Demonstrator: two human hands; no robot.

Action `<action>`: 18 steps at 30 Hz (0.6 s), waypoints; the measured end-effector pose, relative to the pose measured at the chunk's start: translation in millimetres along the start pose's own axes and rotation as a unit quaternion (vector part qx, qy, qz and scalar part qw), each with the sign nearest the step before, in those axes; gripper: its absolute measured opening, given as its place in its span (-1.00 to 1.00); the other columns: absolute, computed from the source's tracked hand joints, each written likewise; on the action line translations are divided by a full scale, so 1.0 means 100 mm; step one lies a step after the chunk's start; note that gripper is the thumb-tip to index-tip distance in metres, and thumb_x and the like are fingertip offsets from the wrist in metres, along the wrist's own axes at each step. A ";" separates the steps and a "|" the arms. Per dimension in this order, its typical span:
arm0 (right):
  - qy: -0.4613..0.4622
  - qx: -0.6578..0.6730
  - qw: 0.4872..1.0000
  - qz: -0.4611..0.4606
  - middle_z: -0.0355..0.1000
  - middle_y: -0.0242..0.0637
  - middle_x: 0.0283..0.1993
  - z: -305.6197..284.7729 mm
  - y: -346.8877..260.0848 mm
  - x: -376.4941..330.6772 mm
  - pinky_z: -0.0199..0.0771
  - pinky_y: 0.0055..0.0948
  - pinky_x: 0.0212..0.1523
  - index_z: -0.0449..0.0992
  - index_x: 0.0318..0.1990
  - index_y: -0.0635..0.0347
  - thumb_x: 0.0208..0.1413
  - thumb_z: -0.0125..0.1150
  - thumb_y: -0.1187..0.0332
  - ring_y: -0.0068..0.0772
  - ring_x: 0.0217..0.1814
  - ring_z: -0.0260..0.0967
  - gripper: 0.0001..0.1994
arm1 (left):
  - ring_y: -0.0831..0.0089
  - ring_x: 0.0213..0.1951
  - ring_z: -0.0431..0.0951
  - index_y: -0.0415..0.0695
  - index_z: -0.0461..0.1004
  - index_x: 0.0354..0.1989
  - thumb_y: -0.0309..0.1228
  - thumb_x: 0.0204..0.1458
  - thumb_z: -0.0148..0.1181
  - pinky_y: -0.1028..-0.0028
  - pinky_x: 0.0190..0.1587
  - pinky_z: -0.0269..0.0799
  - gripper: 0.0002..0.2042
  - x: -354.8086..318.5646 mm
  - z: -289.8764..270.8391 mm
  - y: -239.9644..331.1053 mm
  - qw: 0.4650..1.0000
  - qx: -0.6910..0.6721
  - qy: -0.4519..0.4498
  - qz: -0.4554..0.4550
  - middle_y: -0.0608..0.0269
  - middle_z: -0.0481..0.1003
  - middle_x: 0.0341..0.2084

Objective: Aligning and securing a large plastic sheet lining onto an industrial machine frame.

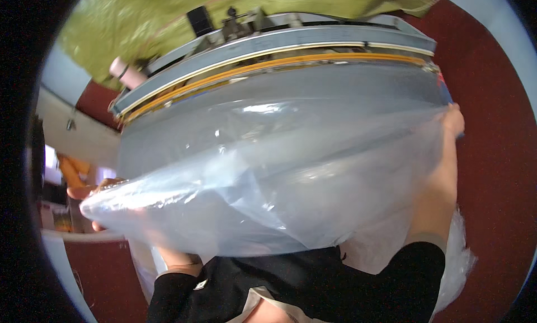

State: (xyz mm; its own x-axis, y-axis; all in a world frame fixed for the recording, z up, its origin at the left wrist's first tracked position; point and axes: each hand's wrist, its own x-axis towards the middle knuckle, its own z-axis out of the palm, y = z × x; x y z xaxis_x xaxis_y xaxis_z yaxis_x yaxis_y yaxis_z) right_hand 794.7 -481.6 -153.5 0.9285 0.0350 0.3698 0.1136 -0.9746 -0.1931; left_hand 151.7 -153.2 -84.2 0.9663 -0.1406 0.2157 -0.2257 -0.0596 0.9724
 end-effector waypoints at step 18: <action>0.035 -0.018 0.998 -0.052 0.40 -0.01 -0.34 0.14 0.00 0.03 0.29 -0.04 -0.32 0.34 -0.24 0.15 0.15 -0.31 0.07 0.09 -0.25 0.34 -0.64 | 0.81 -0.63 0.18 -0.10 0.34 -0.25 -0.52 -0.11 0.07 0.80 -0.61 0.04 -0.80 -1.45 -0.61 1.24 0.676 0.276 0.673 -0.115 0.59 0.22 -0.66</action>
State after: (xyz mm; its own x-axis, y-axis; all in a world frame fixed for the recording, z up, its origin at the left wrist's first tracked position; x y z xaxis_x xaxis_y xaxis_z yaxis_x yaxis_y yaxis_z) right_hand 802.8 -478.5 -164.6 0.8854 0.1219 0.4486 0.1938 -0.9739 -0.1179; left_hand -9.2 -79.8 10.1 0.1369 0.9403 0.3115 0.2971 -0.3389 0.8927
